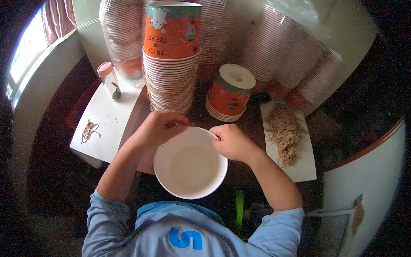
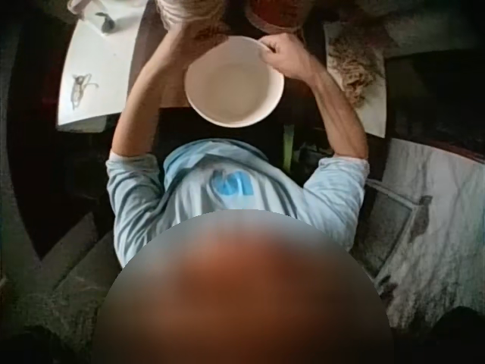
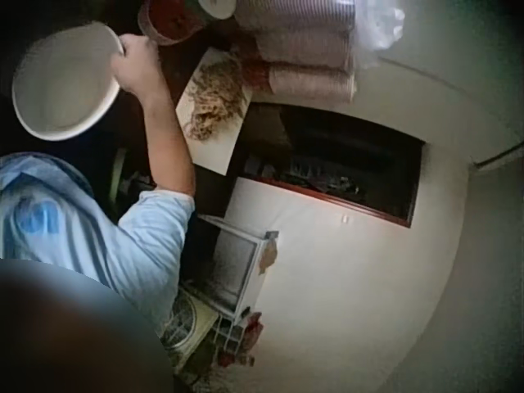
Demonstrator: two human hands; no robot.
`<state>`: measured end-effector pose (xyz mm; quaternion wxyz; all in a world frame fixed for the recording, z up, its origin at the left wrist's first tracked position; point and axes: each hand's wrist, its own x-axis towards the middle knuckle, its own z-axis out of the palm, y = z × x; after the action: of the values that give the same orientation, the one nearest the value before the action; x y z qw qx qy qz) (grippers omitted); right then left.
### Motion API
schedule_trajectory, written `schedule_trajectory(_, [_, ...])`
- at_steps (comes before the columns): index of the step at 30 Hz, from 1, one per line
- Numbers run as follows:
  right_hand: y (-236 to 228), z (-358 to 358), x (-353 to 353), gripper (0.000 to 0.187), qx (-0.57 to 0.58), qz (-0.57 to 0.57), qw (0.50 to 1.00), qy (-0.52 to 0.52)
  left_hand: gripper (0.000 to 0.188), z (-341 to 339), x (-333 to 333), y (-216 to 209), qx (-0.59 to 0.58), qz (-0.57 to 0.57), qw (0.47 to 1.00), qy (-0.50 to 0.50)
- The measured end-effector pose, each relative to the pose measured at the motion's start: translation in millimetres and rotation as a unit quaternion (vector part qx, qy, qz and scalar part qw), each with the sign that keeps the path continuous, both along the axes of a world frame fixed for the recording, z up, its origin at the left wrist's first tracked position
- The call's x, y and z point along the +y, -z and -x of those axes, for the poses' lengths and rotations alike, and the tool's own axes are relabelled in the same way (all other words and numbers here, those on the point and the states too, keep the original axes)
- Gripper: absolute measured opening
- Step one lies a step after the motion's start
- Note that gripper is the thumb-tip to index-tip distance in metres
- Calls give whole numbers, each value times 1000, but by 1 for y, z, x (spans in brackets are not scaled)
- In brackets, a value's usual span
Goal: Applying rubber bands to stacks of paper bowls for packaging.
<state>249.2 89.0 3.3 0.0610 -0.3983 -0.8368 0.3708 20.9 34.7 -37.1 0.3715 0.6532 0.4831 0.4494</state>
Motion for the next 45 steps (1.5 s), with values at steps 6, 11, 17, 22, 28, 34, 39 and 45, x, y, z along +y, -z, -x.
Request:
schedule_trajectory(6, [13, -22, -8, 21, 46, -115, 991, 53, 32, 22, -34, 7, -63, 130, 989, -12])
schedule_trajectory(11, [23, -25, -10, 20, 114, -3, 986, 119, 24, 8, -24, 23, 35, 30, 995, -89])
schedule_trajectory(17, [17, -50, -4, 30, 83, 98, 981, 144, 23, 27, -3, 17, 56, 71, 990, -109])
schedule_trajectory(22, [28, -133, -4, 21, -106, 265, 958, 18, 32, 26, -7, 20, -23, 66, 990, -123])
schedule_trajectory(28, [133, -217, -60, 30, -404, 338, 849, 52, 33, 24, -34, 42, -132, 22, 969, -208])
schedule_trajectory(34, [252, -280, -121, 44, -221, 231, 874, 367, 31, 25, -66, 84, -185, -3, 965, -184])
schedule_trajectory(39, [280, -237, -134, 69, -163, 209, 817, 512, 30, 25, -78, 113, -128, -56, 973, -184])
schedule_trajectory(45, [370, -279, -150, 70, -60, 154, 811, 562, 32, 21, -75, 119, -131, -77, 973, -174])
